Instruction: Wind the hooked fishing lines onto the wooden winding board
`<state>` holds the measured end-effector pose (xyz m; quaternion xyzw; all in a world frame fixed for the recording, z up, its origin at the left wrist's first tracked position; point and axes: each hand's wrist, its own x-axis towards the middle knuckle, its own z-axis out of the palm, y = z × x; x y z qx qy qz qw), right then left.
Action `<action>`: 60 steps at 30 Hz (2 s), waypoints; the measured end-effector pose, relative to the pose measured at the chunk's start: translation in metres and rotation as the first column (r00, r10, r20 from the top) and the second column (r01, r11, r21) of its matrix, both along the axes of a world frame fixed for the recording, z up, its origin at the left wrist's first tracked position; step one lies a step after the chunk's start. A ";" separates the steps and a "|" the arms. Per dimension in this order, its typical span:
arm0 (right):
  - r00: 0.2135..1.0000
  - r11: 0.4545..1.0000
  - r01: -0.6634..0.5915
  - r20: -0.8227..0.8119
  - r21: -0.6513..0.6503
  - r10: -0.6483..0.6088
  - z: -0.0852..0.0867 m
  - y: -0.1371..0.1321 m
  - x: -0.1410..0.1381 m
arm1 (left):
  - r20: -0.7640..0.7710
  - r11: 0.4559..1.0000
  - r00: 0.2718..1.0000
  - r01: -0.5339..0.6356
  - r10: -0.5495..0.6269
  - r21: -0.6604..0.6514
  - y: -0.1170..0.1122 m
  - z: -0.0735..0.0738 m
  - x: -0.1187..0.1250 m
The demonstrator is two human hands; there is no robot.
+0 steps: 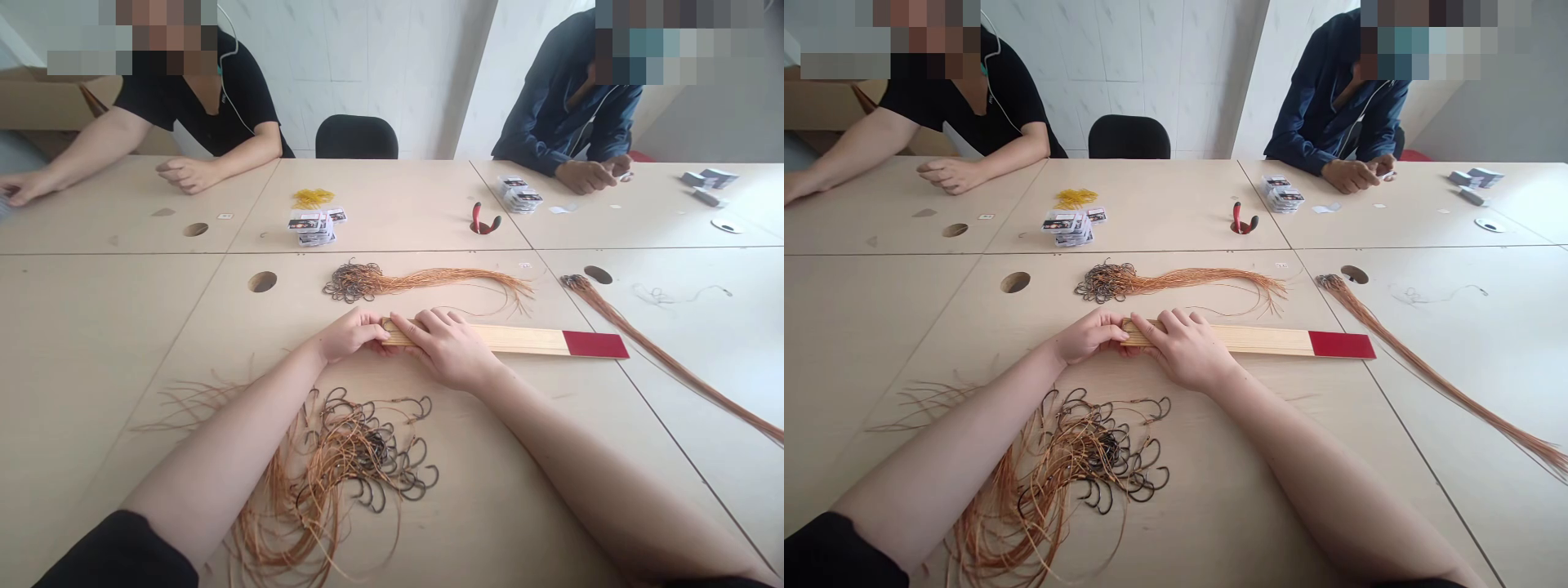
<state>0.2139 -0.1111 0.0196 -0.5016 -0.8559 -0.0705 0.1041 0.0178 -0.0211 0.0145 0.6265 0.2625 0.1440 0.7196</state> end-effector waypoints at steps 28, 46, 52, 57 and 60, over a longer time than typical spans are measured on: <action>0.958 0.995 -0.038 -0.285 -0.090 0.011 0.065 -0.022 0.025 | 0.121 0.992 0.993 0.027 -0.011 -0.125 0.000 -0.005 -0.006; 0.855 0.964 -0.266 -0.466 -0.015 0.228 0.077 -0.026 0.036 | 0.105 0.998 0.994 -0.005 0.011 -0.059 -0.005 0.000 -0.005; 0.845 0.965 -0.263 -0.486 -0.015 0.223 0.082 -0.030 0.035 | 0.095 0.998 0.995 -0.018 0.024 -0.064 -0.005 0.000 -0.004; 0.960 0.982 -0.111 -0.271 -0.156 0.065 0.049 -0.015 0.023 | 0.091 0.992 0.994 -0.055 0.066 -0.116 -0.006 0.004 0.000; 0.995 0.989 -0.060 -0.091 -0.138 0.047 0.018 -0.002 0.017 | 0.084 0.988 0.992 -0.087 0.098 -0.129 -0.006 0.005 0.001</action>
